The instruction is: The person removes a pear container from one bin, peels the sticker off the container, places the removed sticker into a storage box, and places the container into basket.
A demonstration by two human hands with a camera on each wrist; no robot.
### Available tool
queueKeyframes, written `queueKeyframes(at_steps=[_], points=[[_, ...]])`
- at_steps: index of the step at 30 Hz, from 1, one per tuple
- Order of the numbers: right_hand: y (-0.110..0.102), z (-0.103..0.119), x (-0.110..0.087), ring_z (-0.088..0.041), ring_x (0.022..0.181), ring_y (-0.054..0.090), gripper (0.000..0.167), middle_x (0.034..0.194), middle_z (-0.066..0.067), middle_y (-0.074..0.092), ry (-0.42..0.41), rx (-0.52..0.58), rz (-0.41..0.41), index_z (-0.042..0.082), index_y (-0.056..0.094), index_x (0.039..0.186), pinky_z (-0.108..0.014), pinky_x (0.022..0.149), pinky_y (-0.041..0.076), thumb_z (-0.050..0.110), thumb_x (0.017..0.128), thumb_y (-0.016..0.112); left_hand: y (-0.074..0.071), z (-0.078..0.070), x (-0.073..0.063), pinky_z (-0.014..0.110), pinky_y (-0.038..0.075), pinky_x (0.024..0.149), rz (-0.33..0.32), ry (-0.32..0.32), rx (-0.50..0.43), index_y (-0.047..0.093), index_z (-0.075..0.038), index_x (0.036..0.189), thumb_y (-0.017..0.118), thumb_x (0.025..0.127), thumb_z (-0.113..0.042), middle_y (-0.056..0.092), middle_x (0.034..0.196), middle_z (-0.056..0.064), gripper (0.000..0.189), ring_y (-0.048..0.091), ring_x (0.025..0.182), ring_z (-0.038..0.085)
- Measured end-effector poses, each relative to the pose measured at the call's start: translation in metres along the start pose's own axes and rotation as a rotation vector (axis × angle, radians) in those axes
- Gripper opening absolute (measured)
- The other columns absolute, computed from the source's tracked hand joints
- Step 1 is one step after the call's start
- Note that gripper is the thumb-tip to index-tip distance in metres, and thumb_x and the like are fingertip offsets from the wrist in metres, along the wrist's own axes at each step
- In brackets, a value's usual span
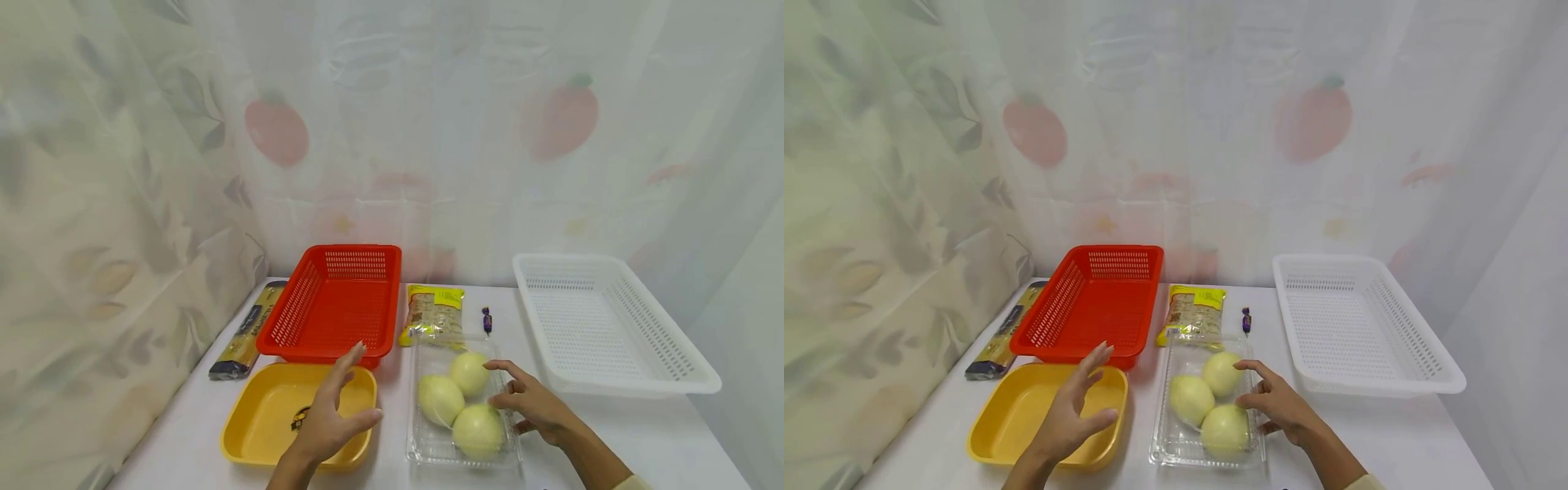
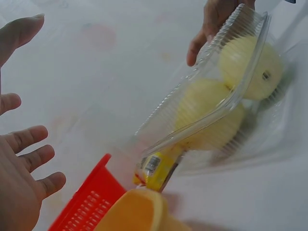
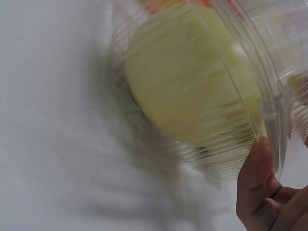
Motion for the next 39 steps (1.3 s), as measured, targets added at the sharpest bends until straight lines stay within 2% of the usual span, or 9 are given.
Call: queueKeyframes(at_steps=[3,6,9,12,16,23,27,30,39], points=[[0.000,0.000,0.000,-0.028,0.088,0.050,0.064,0.093,-0.017,0.050,0.001,0.003,0.001,0.019,0.040,0.143,-0.033,0.052,0.049,0.016,0.087,0.071,0.009,0.003,0.002,0.050,0.032,0.105,0.009,-0.013,-0.004,0.036,-0.025,0.149,0.081,0.076,-0.020,0.038,0.149,-0.001,0.087,0.036,0.134,0.022],[0.000,0.000,0.000,-0.028,0.088,0.050,0.064,0.093,-0.017,0.050,-0.003,0.004,0.000,0.019,0.040,0.143,-0.033,0.052,0.049,0.016,0.087,0.071,0.017,0.006,0.004,0.053,0.032,0.104,0.019,-0.021,-0.021,0.036,-0.023,0.149,0.081,0.075,-0.019,0.039,0.149,0.005,0.087,0.036,0.134,0.025],[0.000,-0.001,0.000,-0.027,0.088,0.049,0.064,0.093,-0.017,0.050,-0.005,0.004,-0.001,0.019,0.040,0.143,-0.032,0.052,0.049,0.017,0.086,0.071,0.024,0.010,0.004,0.060,0.031,0.102,0.027,-0.067,-0.045,0.036,-0.026,0.149,0.082,0.075,-0.019,0.042,0.147,0.009,0.087,0.039,0.132,0.030],[0.000,-0.001,0.001,-0.027,0.087,0.050,0.064,0.093,-0.017,0.050,-0.003,0.004,-0.003,0.019,0.040,0.143,-0.032,0.051,0.049,0.016,0.087,0.071,0.030,0.013,0.004,0.063,0.031,0.100,0.025,-0.129,-0.067,0.037,-0.029,0.149,0.082,0.075,-0.023,0.043,0.146,0.007,0.087,0.041,0.129,0.031],[0.001,-0.001,0.001,-0.027,0.087,0.050,0.064,0.093,-0.018,0.050,-0.003,0.003,-0.002,0.019,0.040,0.143,-0.032,0.051,0.049,0.016,0.087,0.071,0.038,0.016,0.005,0.060,0.031,0.101,0.020,-0.160,-0.098,0.038,-0.027,0.149,0.083,0.075,-0.022,0.042,0.146,0.004,0.086,0.041,0.128,0.031],[0.000,-0.002,0.001,-0.028,0.087,0.050,0.064,0.092,-0.017,0.049,-0.008,0.000,-0.001,0.019,0.039,0.143,-0.032,0.051,0.049,0.016,0.087,0.070,0.052,0.019,0.007,0.056,0.033,0.102,0.023,-0.135,-0.119,0.036,-0.023,0.149,0.082,0.074,-0.020,0.037,0.150,0.004,0.089,0.039,0.130,0.033],[0.000,-0.002,0.000,-0.028,0.088,0.050,0.065,0.092,-0.018,0.050,-0.012,0.000,0.002,0.019,0.039,0.144,-0.032,0.051,0.049,0.015,0.087,0.070,0.059,0.021,0.010,0.055,0.033,0.103,0.023,-0.134,-0.109,0.034,-0.022,0.150,0.082,0.075,-0.021,0.033,0.153,0.001,0.089,0.037,0.132,0.034],[0.000,-0.002,0.000,-0.028,0.088,0.050,0.065,0.092,-0.018,0.050,-0.014,0.004,0.002,0.019,0.039,0.144,-0.032,0.051,0.049,0.015,0.087,0.070,0.064,0.023,0.012,0.056,0.033,0.103,0.022,-0.145,-0.102,0.034,-0.020,0.150,0.081,0.075,-0.021,0.031,0.153,0.004,0.088,0.036,0.133,0.036],[0.000,-0.003,0.000,-0.028,0.088,0.050,0.065,0.092,-0.018,0.050,-0.020,0.006,0.010,0.019,0.039,0.144,-0.032,0.052,0.049,0.016,0.087,0.070,0.078,0.034,0.011,0.060,0.031,0.102,0.065,-0.257,-0.107,0.036,-0.018,0.150,0.080,0.078,-0.025,0.031,0.151,0.015,0.084,0.032,0.133,0.044]])
Point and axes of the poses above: each hand's wrist, its own x-axis towards the middle knuckle, its own y-axis out of the palm, z = x × y, the point moved 5 cm from there along x, towards the middle knuckle
